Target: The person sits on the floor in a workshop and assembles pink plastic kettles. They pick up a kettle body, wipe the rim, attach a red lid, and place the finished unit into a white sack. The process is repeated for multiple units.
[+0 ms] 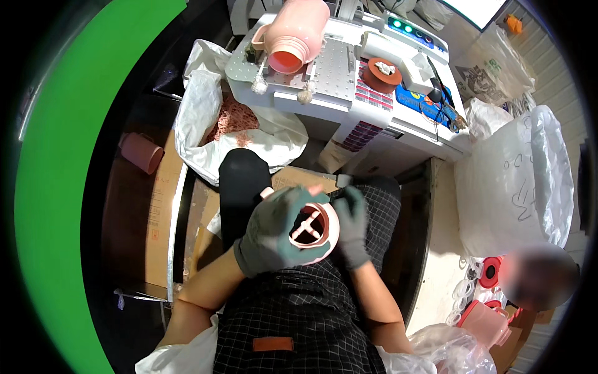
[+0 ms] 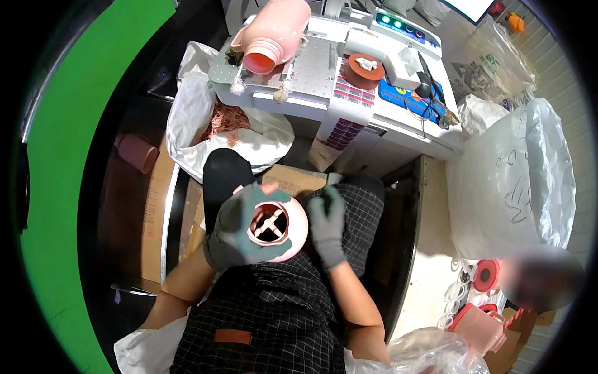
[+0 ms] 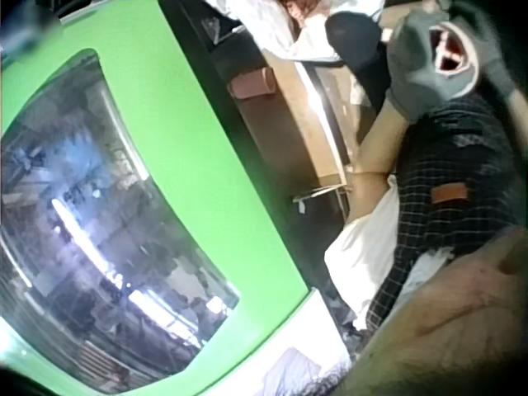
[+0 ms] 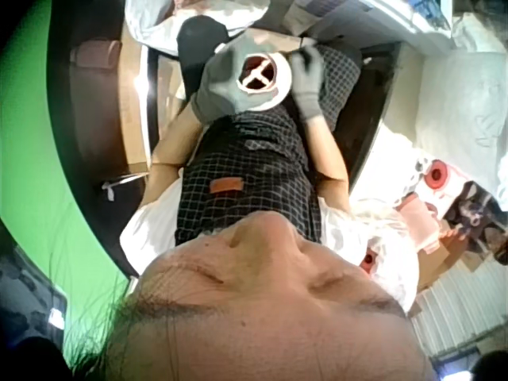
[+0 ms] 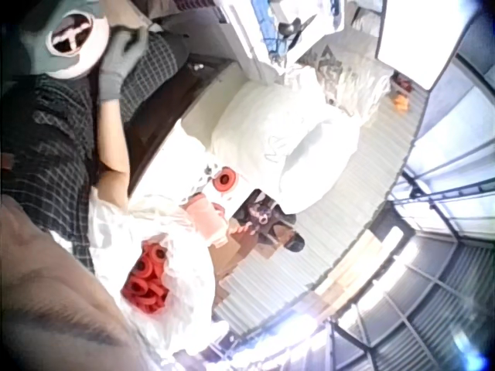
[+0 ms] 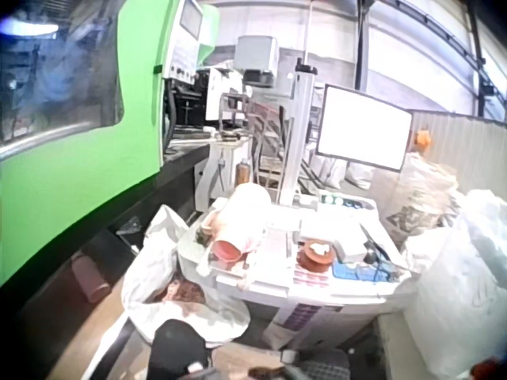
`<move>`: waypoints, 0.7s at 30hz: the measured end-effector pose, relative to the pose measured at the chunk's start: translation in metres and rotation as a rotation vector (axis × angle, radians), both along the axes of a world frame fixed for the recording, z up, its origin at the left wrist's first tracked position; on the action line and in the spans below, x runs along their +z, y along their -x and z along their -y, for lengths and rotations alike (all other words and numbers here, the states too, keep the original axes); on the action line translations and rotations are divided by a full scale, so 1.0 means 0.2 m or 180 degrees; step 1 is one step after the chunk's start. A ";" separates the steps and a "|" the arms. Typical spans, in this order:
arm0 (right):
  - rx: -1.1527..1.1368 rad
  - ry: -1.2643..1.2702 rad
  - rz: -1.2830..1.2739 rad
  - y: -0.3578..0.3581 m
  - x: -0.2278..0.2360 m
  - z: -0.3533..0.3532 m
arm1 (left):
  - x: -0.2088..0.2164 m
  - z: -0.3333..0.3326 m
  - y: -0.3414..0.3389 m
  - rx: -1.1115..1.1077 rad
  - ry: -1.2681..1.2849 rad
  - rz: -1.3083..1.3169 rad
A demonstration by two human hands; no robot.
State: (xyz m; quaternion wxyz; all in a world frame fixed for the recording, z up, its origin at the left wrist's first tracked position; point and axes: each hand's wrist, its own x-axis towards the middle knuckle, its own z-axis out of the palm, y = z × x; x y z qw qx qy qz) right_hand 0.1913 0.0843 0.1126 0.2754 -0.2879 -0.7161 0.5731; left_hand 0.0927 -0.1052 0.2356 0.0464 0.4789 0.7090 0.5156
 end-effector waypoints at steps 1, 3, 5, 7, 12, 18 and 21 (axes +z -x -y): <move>-0.0159 -0.0050 -0.0194 -0.06 0.13 -0.03 | 0.00 -0.01 0.01 -0.0123 -0.0036 0.0609; 0.0339 0.0267 -0.0320 -0.22 0.57 -0.03 | 0.03 -0.08 0.09 -0.0820 0.0050 0.0757; 0.1995 -0.1682 -0.0413 -0.21 0.80 -0.10 | 0.07 -0.19 0.03 -0.0980 0.0184 0.0086; 0.2090 -0.2639 0.0539 -0.25 0.94 -0.06 | 0.07 -0.26 -0.02 -0.1466 0.0365 0.1018; 0.3418 -0.3367 0.2318 -0.30 1.04 -0.16 | 0.05 -0.35 -0.14 -0.1740 0.0712 -0.0045; 0.2207 -0.3276 0.0291 -0.32 0.83 -0.06 | 0.01 -0.28 -0.02 -0.1639 0.0723 0.0329; 0.1416 -0.3441 -0.0238 -0.33 0.70 -0.01 | -0.03 -0.23 0.03 -0.1804 0.0115 0.1238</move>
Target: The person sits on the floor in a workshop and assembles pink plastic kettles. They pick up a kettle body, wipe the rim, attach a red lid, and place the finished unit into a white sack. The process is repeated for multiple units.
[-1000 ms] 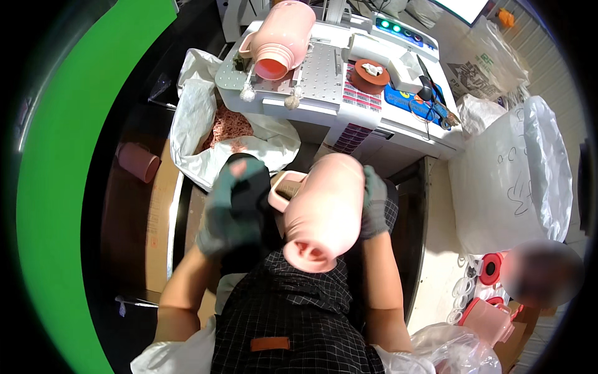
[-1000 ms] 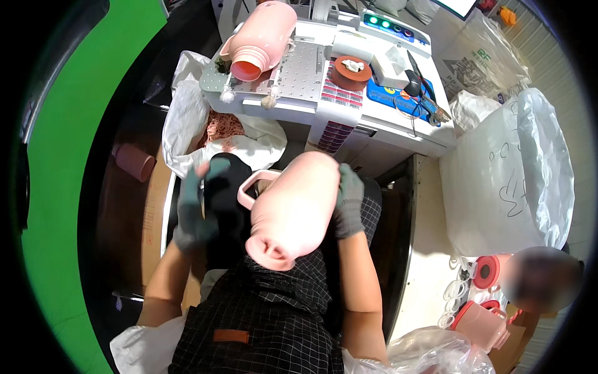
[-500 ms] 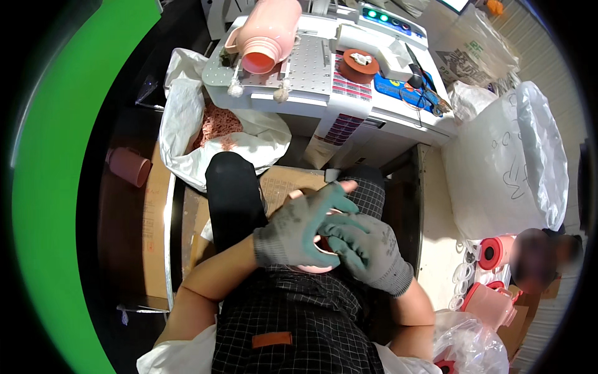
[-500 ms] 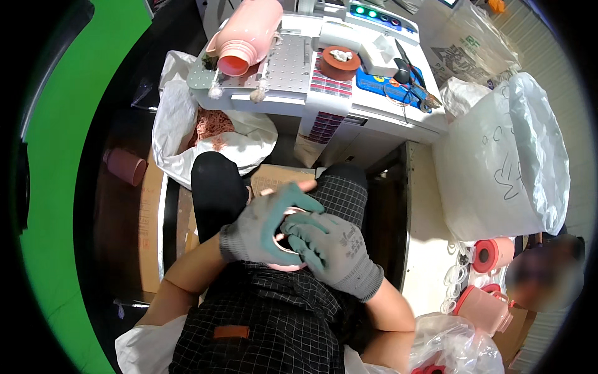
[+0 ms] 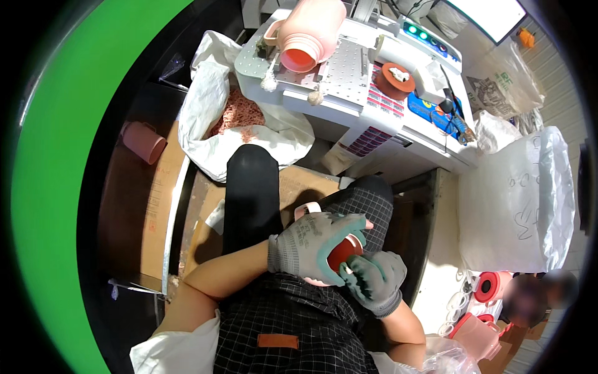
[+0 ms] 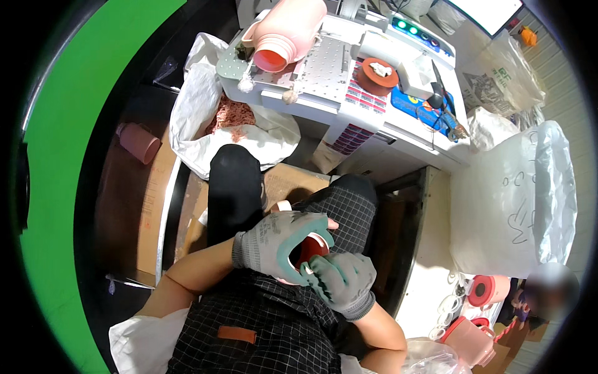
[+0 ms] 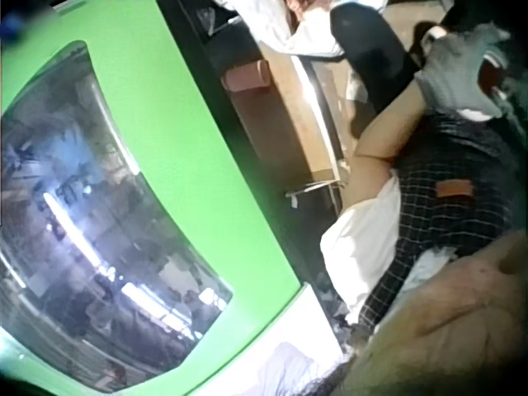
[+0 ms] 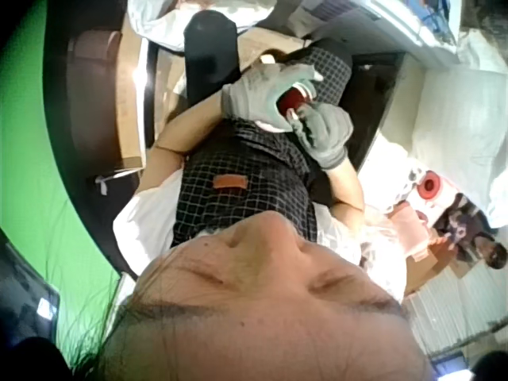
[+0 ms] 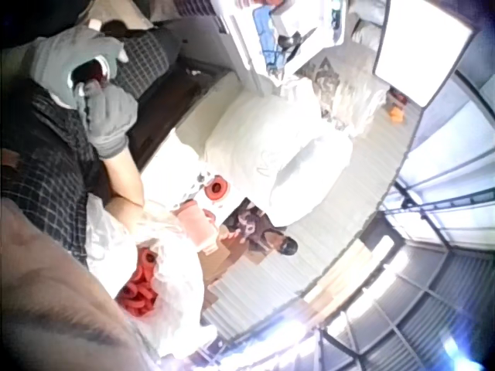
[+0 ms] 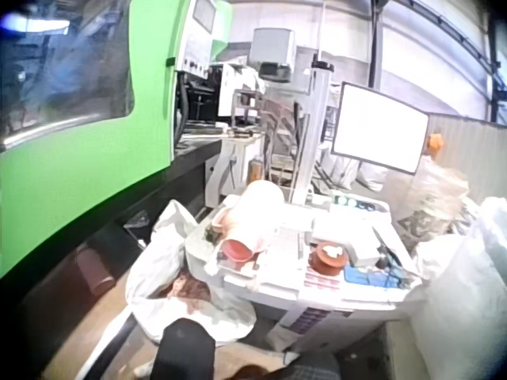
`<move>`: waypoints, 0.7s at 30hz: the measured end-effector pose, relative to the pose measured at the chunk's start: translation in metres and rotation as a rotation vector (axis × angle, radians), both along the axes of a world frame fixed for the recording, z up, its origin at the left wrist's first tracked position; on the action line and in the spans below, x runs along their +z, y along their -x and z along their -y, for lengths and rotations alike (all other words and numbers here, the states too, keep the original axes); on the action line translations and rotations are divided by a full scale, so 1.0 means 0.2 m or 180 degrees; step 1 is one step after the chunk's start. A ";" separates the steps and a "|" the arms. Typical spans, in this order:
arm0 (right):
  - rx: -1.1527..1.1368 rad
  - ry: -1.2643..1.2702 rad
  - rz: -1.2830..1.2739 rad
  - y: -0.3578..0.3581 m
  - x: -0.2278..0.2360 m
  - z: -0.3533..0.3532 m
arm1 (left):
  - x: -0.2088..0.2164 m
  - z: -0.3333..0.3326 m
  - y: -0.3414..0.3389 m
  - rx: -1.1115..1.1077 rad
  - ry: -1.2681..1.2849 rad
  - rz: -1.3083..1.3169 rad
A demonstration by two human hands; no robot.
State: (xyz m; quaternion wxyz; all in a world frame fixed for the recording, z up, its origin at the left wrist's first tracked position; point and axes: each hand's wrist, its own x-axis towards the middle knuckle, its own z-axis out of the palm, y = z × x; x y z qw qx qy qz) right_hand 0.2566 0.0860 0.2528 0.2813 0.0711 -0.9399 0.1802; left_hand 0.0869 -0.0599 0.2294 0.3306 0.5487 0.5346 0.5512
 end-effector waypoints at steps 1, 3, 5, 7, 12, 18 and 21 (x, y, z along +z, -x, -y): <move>0.0020 0.0122 -0.0033 0.01 -0.01 0.00 | -0.01 0.02 0.00 0.0161 0.0060 -0.0274; 0.0021 0.0383 -0.0129 0.03 -0.05 0.01 | 0.04 0.05 0.02 0.0437 0.0087 -0.0551; -0.0065 0.1231 -0.0401 0.07 -0.13 0.08 | 0.03 0.10 0.03 0.0730 -0.0112 -0.0712; -0.0127 0.1969 -0.0626 0.14 -0.16 0.15 | 0.02 0.14 0.03 0.1057 -0.0119 -0.0877; -0.0784 0.3586 -0.2220 0.38 -0.09 -0.07 | 0.02 0.27 0.04 0.1010 -0.0065 -0.0972; -0.0074 0.1910 0.0231 0.93 -0.31 0.02 | 0.02 0.22 0.00 0.0919 -0.0141 -0.1065; -0.0368 0.2470 -0.0311 0.89 -0.39 -0.06 | 0.04 0.20 0.05 0.0670 0.0169 -0.1124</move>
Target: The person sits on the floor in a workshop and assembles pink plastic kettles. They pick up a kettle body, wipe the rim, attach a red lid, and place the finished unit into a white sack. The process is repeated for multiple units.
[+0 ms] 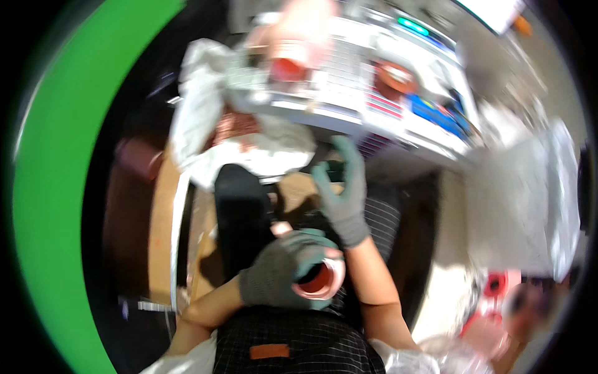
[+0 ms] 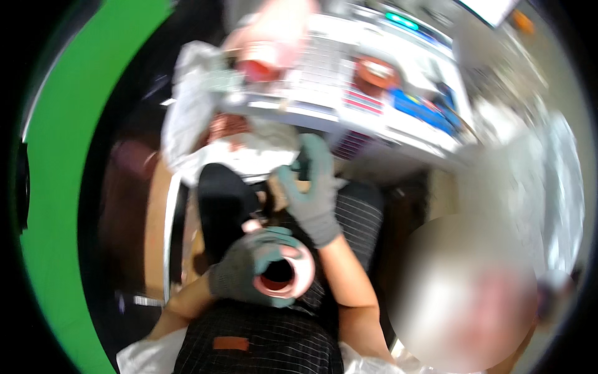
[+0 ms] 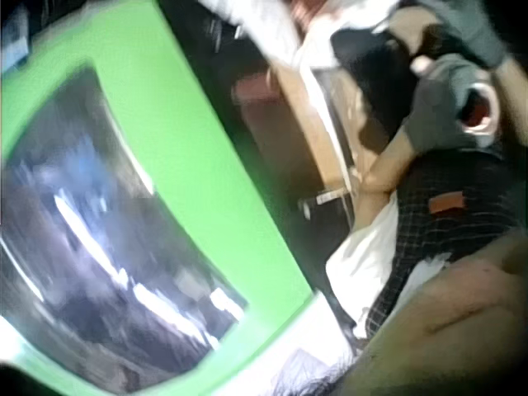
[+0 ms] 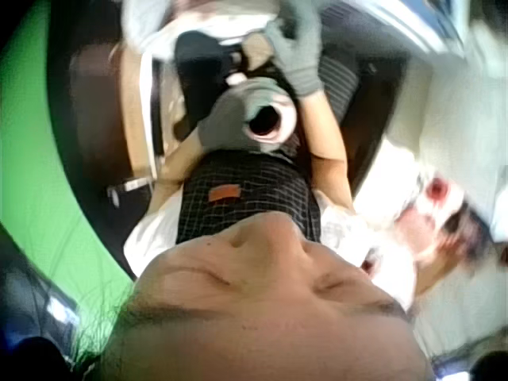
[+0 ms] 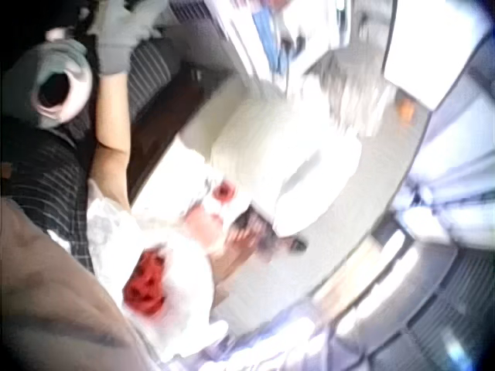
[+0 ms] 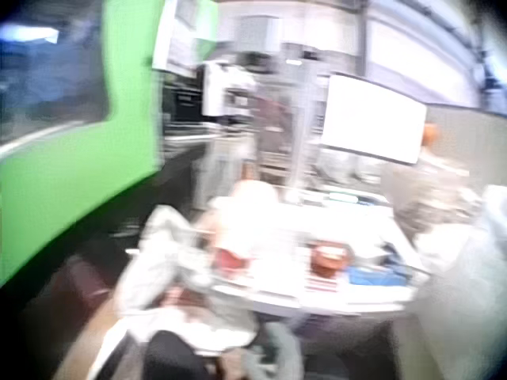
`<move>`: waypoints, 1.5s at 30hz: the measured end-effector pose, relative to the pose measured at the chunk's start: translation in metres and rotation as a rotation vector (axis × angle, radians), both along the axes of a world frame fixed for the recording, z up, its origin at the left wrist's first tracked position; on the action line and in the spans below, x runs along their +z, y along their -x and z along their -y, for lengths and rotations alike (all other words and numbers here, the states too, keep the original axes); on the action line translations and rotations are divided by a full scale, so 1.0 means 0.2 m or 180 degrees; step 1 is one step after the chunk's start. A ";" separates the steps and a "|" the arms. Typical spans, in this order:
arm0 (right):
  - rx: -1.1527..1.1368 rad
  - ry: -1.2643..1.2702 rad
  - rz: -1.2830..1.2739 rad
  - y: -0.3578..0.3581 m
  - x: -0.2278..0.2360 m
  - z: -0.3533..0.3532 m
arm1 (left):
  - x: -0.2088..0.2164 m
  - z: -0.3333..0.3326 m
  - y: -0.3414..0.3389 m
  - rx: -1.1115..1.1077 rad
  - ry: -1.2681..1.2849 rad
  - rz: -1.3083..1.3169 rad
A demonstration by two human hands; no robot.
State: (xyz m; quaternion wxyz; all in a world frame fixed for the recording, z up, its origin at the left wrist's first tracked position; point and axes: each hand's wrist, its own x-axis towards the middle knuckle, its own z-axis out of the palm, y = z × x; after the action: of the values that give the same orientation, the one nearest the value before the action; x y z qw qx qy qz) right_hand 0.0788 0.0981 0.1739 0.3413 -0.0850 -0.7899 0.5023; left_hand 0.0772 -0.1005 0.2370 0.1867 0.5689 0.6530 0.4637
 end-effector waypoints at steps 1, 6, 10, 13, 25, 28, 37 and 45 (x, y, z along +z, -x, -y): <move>-0.0302 -0.0069 -0.0111 -0.08 0.01 -0.02 | -0.04 0.00 -0.01 0.0159 -0.0325 -0.0179; -0.0651 -0.0190 -0.0023 -0.72 -0.03 -0.14 | -0.01 -0.05 -0.03 0.0591 0.0409 0.1055; -0.2414 -0.0243 0.0331 -1.37 -0.12 -0.24 | -0.01 -0.18 0.09 -0.0310 0.0171 0.0697; -0.3705 -0.0223 0.0422 -1.90 -0.18 -0.33 | -0.09 -0.33 0.03 -0.0685 0.0297 0.0938; -0.5291 0.0160 0.3125 -2.59 -0.14 -1.21 | -0.09 -0.39 -0.11 -0.0358 0.0181 0.0080; -0.5032 0.0073 0.3314 -2.70 -0.23 -1.24 | -0.09 -0.39 -0.11 -0.0395 0.0221 0.0016; -0.5430 -0.0509 0.2078 -2.67 -0.12 -1.08 | -0.11 -0.36 -0.06 -0.0275 0.0114 -0.0658; -0.5472 -0.1369 0.1531 -2.53 -0.08 -1.04 | -0.10 -0.32 -0.05 -0.0163 0.0166 -0.0756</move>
State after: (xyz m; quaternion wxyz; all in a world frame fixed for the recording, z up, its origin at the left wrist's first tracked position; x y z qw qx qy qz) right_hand 0.5844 0.3058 0.1576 0.4324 -0.6802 -0.5809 -0.1135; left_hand 0.0867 -0.0370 0.2163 0.1345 0.6314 0.6676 0.3709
